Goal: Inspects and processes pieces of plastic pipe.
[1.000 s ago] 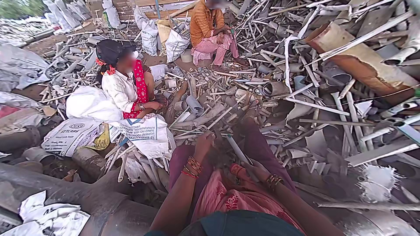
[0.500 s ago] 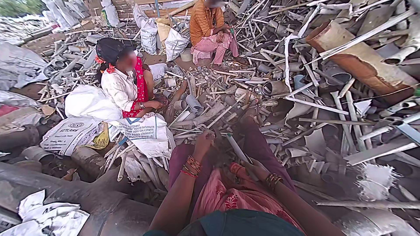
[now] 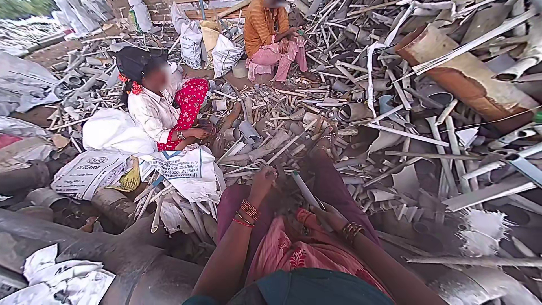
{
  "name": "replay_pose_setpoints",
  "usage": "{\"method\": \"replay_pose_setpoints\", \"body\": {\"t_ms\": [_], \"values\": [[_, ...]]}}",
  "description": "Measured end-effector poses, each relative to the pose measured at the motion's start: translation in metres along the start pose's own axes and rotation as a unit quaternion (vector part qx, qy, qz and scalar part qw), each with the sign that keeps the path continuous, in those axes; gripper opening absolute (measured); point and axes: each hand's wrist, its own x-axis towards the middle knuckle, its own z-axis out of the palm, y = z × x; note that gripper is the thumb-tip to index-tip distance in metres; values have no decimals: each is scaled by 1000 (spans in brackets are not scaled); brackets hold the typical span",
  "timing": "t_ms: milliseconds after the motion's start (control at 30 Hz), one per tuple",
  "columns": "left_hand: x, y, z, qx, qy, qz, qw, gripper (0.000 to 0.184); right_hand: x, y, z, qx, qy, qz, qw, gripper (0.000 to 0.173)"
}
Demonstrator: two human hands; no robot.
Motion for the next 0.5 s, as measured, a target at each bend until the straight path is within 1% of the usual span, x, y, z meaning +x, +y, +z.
{"method": "replay_pose_setpoints", "body": {"t_ms": [367, 433, 500], "values": [[1, -1, -1, 8, -8, 0, 1000, 29, 1, 0, 2, 10, 0, -10, 1000, 27], [1, 0, 0, 41, -3, 2, 999, 30, -1, -3, 2, 7, 3, -12, 1000, 28], [1, 1, 0, 100, -10, 0, 995, 31, -3, -6, 0, -5, 5, -9, 1000, 32]]}}
